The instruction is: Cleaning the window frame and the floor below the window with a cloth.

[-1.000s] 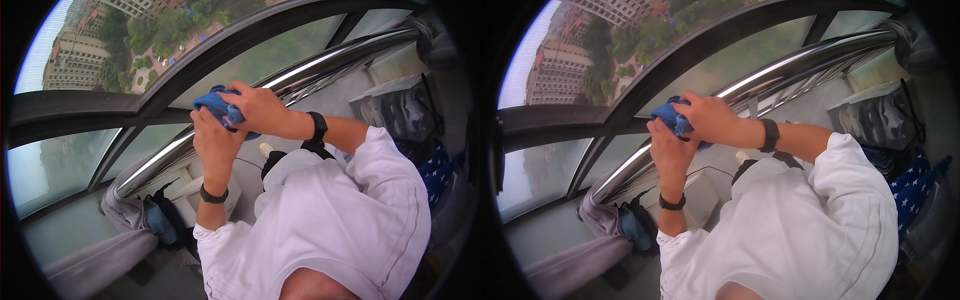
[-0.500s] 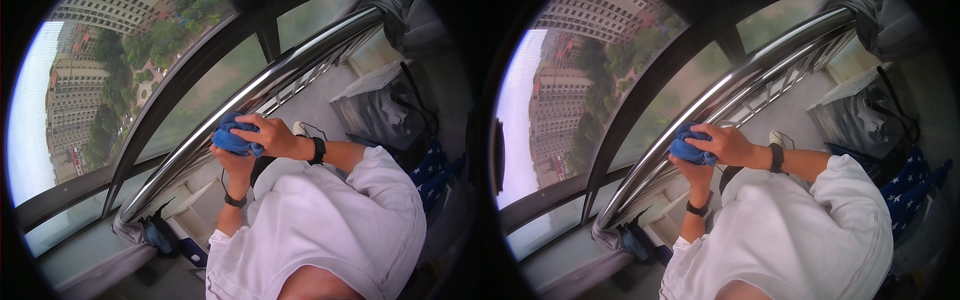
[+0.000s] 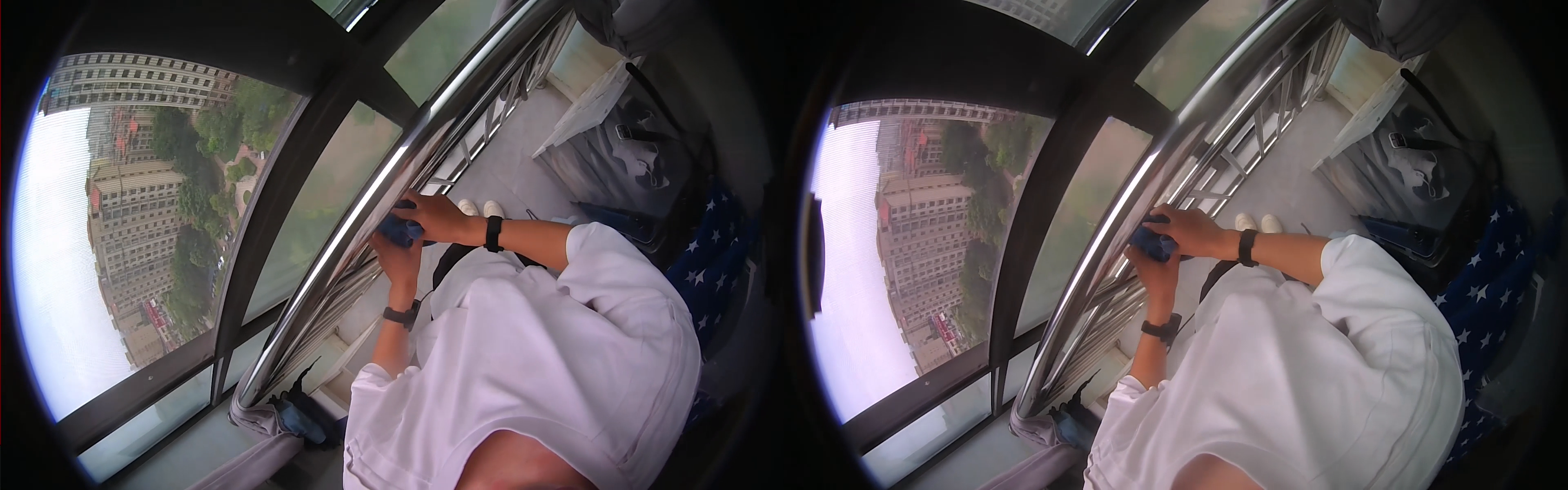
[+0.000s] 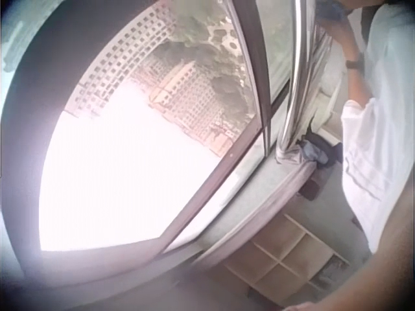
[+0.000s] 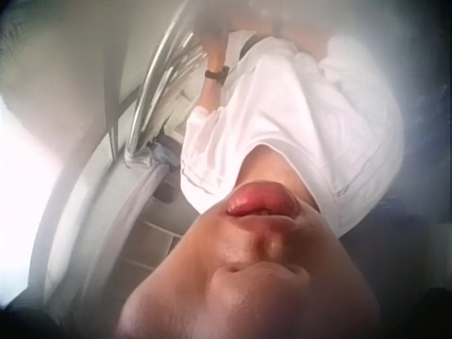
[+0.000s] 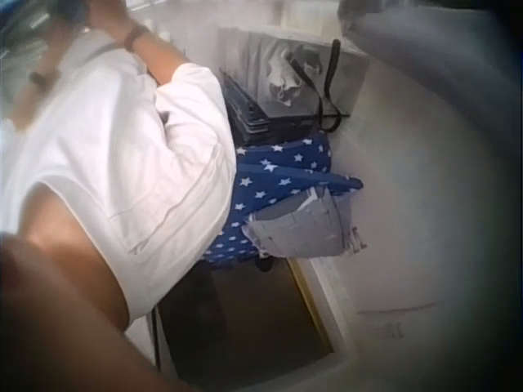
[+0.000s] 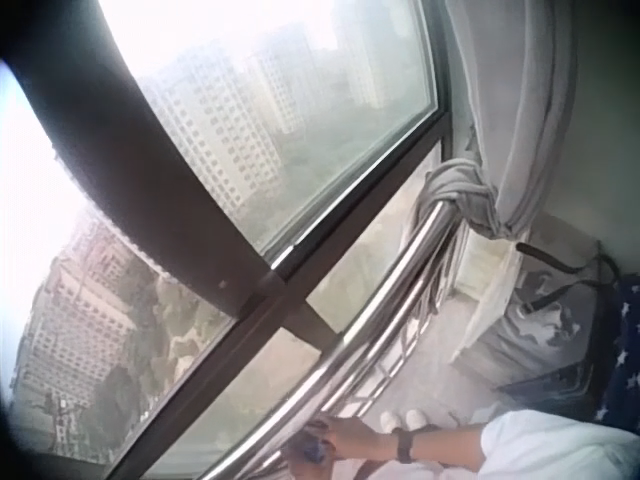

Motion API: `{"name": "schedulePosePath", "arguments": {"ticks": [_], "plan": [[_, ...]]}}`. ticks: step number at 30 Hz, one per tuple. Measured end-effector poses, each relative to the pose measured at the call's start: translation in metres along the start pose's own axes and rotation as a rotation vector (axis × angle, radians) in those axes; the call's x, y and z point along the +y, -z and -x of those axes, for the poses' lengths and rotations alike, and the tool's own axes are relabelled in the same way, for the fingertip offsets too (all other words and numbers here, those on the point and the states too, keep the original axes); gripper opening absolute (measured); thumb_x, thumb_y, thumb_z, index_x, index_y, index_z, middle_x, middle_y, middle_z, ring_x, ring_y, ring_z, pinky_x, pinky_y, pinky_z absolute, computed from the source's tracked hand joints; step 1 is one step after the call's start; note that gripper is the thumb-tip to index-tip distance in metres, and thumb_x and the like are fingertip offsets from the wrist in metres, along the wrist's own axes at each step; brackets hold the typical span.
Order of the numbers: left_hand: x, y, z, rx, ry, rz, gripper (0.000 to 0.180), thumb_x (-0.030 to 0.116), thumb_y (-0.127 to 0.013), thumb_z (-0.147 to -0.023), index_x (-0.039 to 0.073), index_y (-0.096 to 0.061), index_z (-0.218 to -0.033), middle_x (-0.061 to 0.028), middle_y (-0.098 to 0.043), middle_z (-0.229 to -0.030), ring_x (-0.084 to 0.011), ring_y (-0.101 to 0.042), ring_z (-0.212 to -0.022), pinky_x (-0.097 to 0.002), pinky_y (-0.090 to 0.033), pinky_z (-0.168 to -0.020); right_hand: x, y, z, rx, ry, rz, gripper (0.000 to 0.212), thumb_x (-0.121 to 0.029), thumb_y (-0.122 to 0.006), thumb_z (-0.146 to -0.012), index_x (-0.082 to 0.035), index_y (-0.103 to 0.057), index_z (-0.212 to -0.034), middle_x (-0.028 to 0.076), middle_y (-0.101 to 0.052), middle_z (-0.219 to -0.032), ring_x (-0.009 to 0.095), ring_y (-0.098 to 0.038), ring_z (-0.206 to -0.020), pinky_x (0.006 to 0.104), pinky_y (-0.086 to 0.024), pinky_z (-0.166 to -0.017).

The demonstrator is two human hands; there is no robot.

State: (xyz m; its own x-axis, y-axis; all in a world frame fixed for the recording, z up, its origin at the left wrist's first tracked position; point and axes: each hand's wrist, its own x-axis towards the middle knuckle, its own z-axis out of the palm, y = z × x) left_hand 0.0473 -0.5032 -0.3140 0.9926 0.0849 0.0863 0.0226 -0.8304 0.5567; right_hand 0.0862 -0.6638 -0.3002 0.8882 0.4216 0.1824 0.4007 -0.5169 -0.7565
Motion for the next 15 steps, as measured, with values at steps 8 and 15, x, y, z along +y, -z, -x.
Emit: {"name": "schedulePosePath", "arguments": {"ticks": [8,15], "plan": [[0.034,-0.023,-0.038,-0.192,-0.092,-0.038,0.065,0.031,-0.079,-0.071,-0.002,-0.050,-0.117,-0.0266,-0.059,-0.109,-0.0450,-0.058,-0.101,-0.0503,-0.048,-0.081,0.037,0.015,0.001,0.049,-0.190,0.070,0.048,-0.022,-0.073,-0.075,-0.015,-0.062,-0.121,0.010,-0.053,-0.121,0.030,-0.065,-0.093,0.0392,-0.055,-0.080],[0.071,-0.043,-0.077,-0.341,-0.184,0.004,0.067,0.038,-0.081,-0.069,-0.002,-0.053,-0.115,-0.0255,-0.062,-0.102,-0.0441,-0.060,-0.094,-0.0491,-0.049,-0.075,0.070,0.045,-0.006,0.160,-0.277,0.008,0.035,-0.030,-0.075,-0.075,-0.010,-0.066,-0.102,0.015,-0.056,-0.110,0.035,-0.065,-0.079,0.0435,-0.054,-0.071]]}}
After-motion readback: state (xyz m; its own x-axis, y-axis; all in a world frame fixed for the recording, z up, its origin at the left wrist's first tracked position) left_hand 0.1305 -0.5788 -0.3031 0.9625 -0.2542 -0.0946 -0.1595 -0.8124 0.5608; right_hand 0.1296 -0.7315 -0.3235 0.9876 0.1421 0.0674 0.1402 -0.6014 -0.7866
